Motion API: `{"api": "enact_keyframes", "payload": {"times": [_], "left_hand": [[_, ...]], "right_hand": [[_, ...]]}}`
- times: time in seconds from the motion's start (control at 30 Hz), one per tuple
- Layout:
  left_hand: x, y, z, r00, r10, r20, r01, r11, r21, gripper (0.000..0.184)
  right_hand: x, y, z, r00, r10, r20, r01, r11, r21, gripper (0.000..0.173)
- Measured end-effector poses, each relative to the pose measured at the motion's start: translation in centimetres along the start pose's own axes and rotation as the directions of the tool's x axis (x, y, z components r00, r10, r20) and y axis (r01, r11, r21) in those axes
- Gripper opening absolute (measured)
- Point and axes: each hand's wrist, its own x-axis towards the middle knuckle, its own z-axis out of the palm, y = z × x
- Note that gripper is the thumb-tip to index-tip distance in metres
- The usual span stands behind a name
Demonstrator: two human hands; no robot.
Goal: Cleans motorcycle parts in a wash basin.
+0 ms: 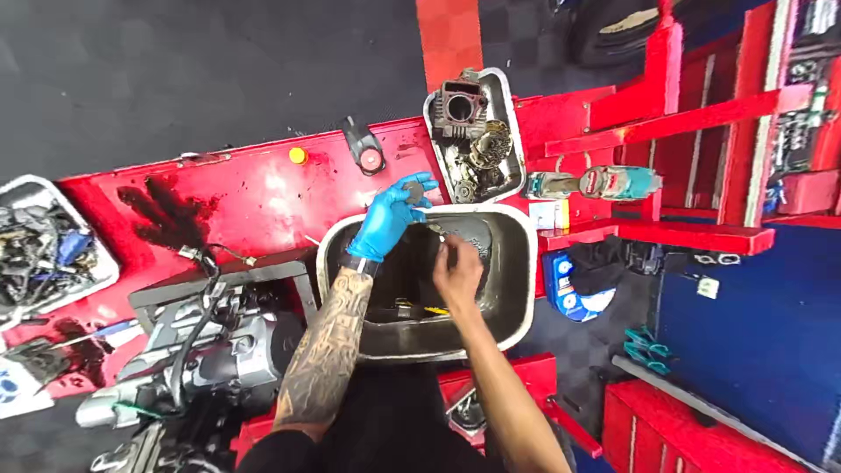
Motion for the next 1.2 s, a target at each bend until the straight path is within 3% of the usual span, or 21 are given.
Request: {"api": "enact_keyframes", "payload": {"times": [0.07,0.13,0.27,0.4,0.57,0.63,0.7,0.77,0.83,0.87,0.93,1.03,1.17,1.2], "left_hand": [[-2.9,-0.3,-0.4,0.999,0.031,-0.044,-0.037,0.992,-0.124,0.056],[-5.0,-0.8,-1.4,0.990,0.062,-0.125,-0.086,0.977,-0.196,0.056],[-8.1,-3.4,-3.0,0.892,-0.013,-0.451,-0.132,0.949,-0.287,0.052],[-10.2,-7.0,-4.3,0.796,-0.169,-0.581,-0.108,0.905,-0.411,0.045],[-11.9,-9.3,-4.7,0.767,-0.280,-0.578,-0.091,0.844,-0.529,0.043],[-12.5,-9.9,-4.5,0.769,-0.298,-0.565,-0.082,0.831,-0.550,0.042],[-13.2,-10.6,-4.5,0.785,-0.297,-0.544,-0.063,0.835,-0.546,0.041],[-14.1,-11.1,-4.2,0.817,-0.282,-0.503,-0.025,0.854,-0.520,0.039],[-15.0,-11.4,-3.4,0.859,-0.247,-0.449,0.000,0.876,-0.483,0.038],[-15.3,-11.4,-2.8,0.876,-0.220,-0.428,-0.004,0.886,-0.463,0.038],[-16.3,-11.4,-1.2,0.907,-0.152,-0.393,-0.024,0.913,-0.408,0.038],[-18.5,-11.8,0.8,0.941,-0.014,-0.339,-0.084,0.958,-0.273,0.042],[-21.1,-12.9,2.7,0.937,0.021,-0.350,-0.092,0.978,-0.187,0.058],[-21.7,-13.2,2.9,0.930,0.011,-0.368,-0.071,0.986,-0.150,0.055]], "right_hand": [[5.6,-0.7,1.0,0.996,-0.036,0.076,0.038,0.999,-0.034,0.029],[11.3,-1.9,2.9,0.947,-0.040,0.317,0.065,0.996,-0.067,0.033],[17.6,-3.2,9.8,0.711,0.061,0.700,0.151,0.960,-0.237,0.051],[18.0,-2.8,14.5,0.576,0.137,0.806,0.373,0.833,-0.408,0.068],[18.7,-2.6,16.2,0.469,0.091,0.878,0.613,0.682,-0.399,0.053],[19.5,-2.9,15.6,0.465,0.064,0.883,0.641,0.664,-0.385,0.051],[20.1,-3.4,13.6,0.553,0.007,0.833,0.538,0.761,-0.364,0.051],[19.6,-4.6,9.8,0.660,-0.051,0.750,0.335,0.913,-0.233,0.049],[17.6,-4.7,5.0,0.701,-0.164,0.694,0.146,0.986,0.086,0.051],[15.9,-4.6,2.7,0.703,-0.257,0.663,0.059,0.950,0.306,0.051],[11.2,-4.4,-0.9,0.654,-0.397,0.644,-0.130,0.780,0.612,0.051],[4.4,-3.5,-3.1,0.553,-0.494,0.671,-0.278,0.650,0.708,0.052],[-1.4,-1.7,-3.1,0.436,-0.569,0.698,-0.195,0.697,0.690,0.049],[-2.4,-1.4,-2.9,0.415,-0.563,0.715,-0.173,0.723,0.669,0.049]]}}
